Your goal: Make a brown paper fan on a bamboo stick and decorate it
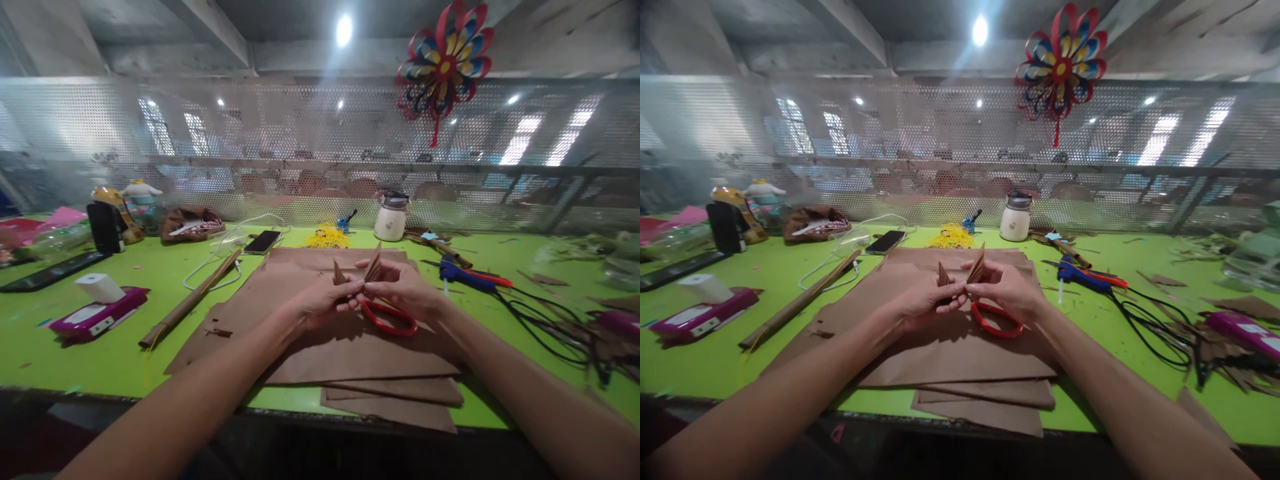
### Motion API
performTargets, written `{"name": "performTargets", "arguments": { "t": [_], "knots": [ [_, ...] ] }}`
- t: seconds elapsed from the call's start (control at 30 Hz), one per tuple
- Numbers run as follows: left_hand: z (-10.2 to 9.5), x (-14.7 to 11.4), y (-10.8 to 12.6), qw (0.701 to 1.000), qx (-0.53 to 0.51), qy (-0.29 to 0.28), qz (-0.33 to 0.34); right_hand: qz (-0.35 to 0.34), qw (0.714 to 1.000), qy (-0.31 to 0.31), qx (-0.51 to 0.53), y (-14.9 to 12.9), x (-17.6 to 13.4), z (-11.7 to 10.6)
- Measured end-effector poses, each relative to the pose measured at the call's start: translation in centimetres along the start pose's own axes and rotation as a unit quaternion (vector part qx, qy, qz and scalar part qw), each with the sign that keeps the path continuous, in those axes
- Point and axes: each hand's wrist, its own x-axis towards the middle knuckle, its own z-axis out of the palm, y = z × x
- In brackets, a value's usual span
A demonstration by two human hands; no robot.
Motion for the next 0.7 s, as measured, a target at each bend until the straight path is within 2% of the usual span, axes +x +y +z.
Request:
{"name": "performTargets", "arguments": {
  "t": [0.1,0.3,0.37,0.5,0.6,0.7],
  "knots": [
    [0.2,-0.3,0.2,1.000,0.014,-0.014,-0.001,-0.020,0.999,0.006,-0.038,-0.4,-0.1,-0.1],
    [0.5,-0.4,0.2,0.994,0.109,0.002,0.013,-0.053,0.994,0.014,-0.099,-0.3,0.0,-0.5],
    [0.8,-0.4,0.3,0.980,0.193,0.030,0.042,-0.057,0.992,0.027,-0.110,-0.2,0.2,-0.9],
    [1.6,-0.4,0.2,0.925,0.347,0.100,0.115,-0.055,0.991,0.050,-0.111,0.0,0.5,-1.2],
    [2.0,-0.4,0.1,0.904,0.387,0.108,0.146,-0.050,0.992,0.055,-0.105,0.0,0.5,-1.0],
    [2.2,-0.5,0.4,0.895,0.406,0.107,0.151,-0.044,0.991,0.055,-0.110,0.0,0.4,-0.6]
  ]
}}
